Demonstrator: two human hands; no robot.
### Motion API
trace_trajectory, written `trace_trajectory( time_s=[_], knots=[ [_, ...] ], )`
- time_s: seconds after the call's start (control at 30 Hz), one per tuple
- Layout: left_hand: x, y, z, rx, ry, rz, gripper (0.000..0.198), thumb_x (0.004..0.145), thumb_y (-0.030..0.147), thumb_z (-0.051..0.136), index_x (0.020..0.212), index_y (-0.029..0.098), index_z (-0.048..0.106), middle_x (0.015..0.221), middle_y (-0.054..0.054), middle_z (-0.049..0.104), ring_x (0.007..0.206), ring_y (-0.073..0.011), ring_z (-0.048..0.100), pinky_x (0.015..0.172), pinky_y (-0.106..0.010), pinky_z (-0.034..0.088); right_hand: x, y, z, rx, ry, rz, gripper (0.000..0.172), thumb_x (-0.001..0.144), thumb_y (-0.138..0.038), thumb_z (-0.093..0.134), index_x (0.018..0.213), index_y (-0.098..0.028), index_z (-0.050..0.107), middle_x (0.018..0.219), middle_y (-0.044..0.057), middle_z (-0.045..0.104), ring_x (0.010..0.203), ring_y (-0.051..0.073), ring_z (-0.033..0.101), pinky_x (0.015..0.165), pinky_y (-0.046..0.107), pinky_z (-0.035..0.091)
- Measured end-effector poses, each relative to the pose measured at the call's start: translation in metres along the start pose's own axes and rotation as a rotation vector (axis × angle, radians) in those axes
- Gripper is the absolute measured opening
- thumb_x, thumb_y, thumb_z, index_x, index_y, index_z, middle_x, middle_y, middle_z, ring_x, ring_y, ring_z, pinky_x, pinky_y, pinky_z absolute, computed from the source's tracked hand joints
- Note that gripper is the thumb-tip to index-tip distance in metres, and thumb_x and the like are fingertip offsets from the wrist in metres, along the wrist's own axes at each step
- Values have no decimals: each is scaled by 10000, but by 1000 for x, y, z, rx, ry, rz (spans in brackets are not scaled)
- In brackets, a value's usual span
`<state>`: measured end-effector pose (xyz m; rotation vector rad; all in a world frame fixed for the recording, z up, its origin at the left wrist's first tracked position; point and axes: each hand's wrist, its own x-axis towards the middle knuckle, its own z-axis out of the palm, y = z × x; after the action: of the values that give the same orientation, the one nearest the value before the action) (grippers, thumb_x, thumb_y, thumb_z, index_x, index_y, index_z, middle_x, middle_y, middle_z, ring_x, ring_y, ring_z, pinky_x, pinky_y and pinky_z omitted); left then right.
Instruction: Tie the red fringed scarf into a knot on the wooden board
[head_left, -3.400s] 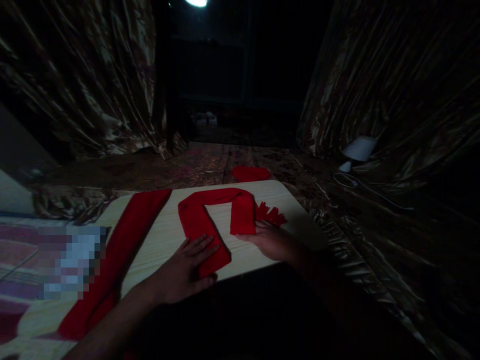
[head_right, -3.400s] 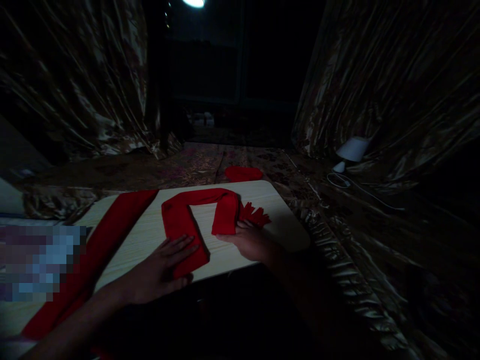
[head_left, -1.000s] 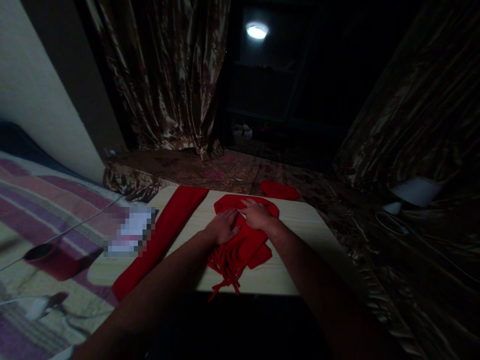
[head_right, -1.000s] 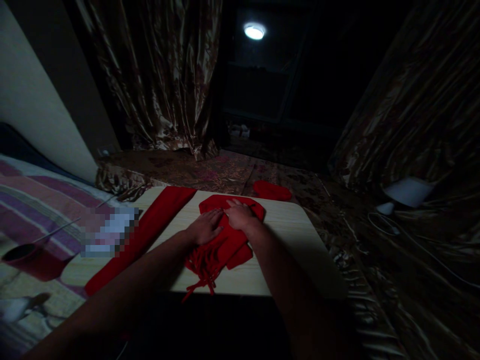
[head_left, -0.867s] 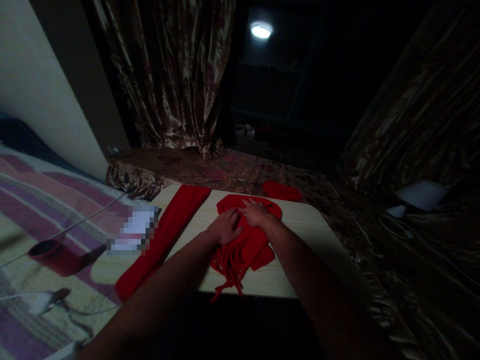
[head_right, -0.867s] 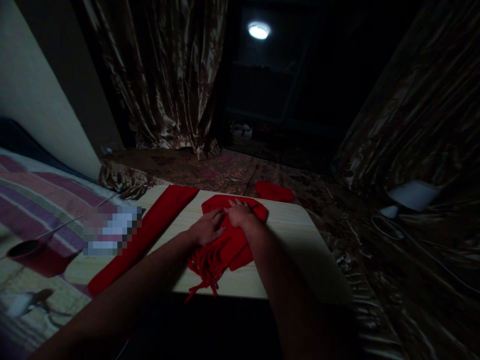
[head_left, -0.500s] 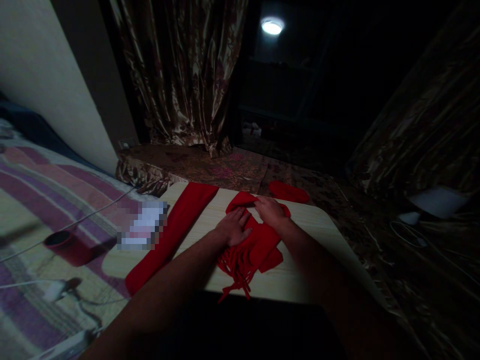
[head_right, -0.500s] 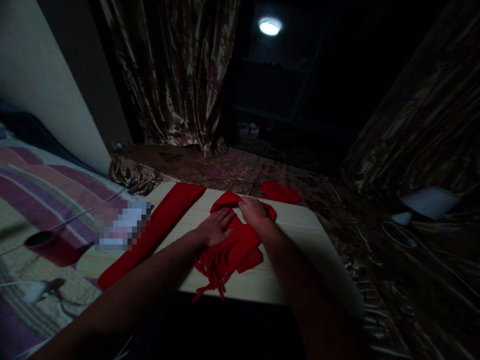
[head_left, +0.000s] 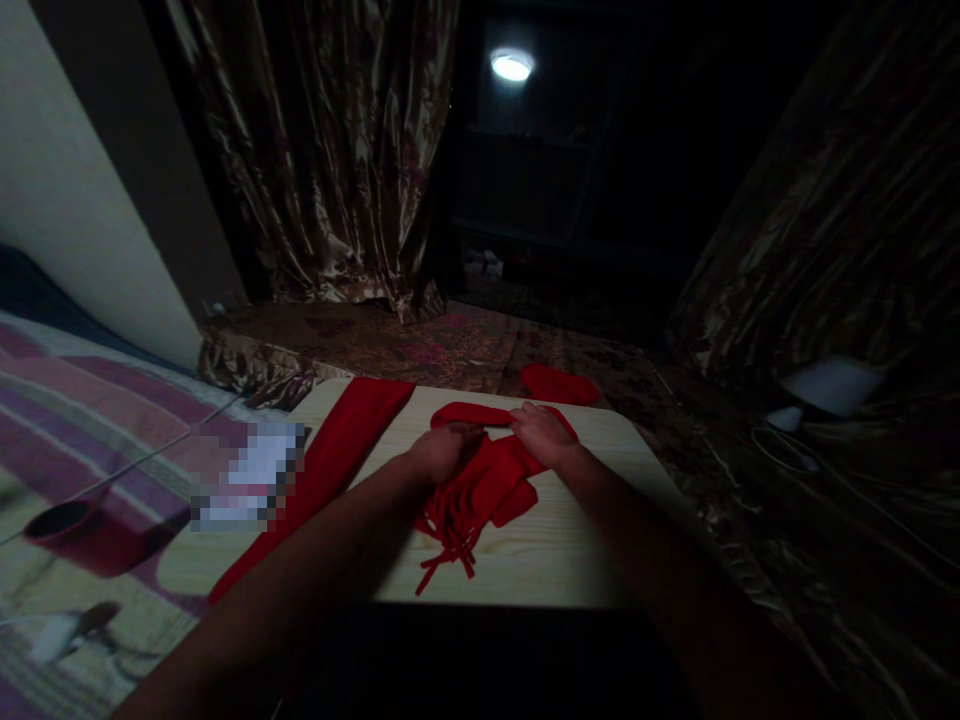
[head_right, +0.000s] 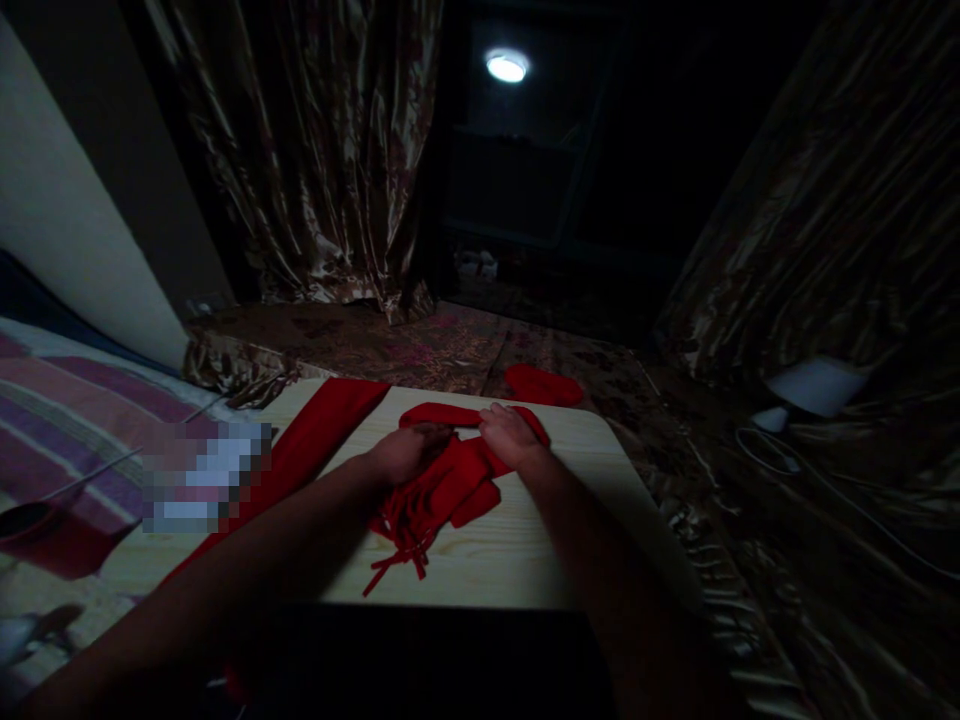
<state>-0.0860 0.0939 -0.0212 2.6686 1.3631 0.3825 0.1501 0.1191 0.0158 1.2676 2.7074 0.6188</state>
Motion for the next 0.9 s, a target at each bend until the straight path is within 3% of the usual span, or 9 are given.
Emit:
trace_trajectory(
  time_s=[0.17,0.3,0.5,0.67,0.8,0.9],
  knots=[
    [-3,-5,-5,10,-97,-24,410,990,330,404,1305,190,627,1353,-136,640,1228,-253,610,1011,-335,473,-5,10,7,15,22,19,299,963,-137,462,987,-153,759,1151,134,685,1123,272,527,957,375,414],
    [0,0,-14,-15,-181,-57,308,958,285,463,1108,202,719,1180,-127,724,1049,-243,689,880,-305,507,-14,17,18,61,-24,44,290,951,-142,483,1016,-158,766,1192,128,686,1131,266,541,987,381,409],
    [6,38,-26,-65,-66,-198,438,982,448,382,1028,189,732,1016,-136,757,922,-237,707,778,-302,495,-34,33,22,87,14,122,360,963,-171,442,1174,-156,732,1484,112,524,1310,293,465,1069,425,377],
    [12,59,-18,-36,-204,-267,604,922,646,375,1030,173,735,984,-181,752,913,-308,718,721,-345,510,-46,39,20,141,-85,317,349,936,-154,449,1166,-161,712,1535,117,465,1173,264,593,1020,385,442],
    [20,57,-14,-106,-221,-294,429,897,502,499,975,152,734,968,-175,751,907,-300,715,730,-339,507,-47,40,21,192,-36,508,350,954,-196,452,1237,-149,652,1523,145,463,1132,260,626,948,357,493],
    [22,53,-19,-382,-161,-372,293,828,396,616,901,138,734,864,-132,752,794,-258,702,696,-322,505,-48,45,22,223,-8,590,326,968,-208,442,1224,-175,641,1482,135,495,1056,234,655,901,332,505]
  ],
)
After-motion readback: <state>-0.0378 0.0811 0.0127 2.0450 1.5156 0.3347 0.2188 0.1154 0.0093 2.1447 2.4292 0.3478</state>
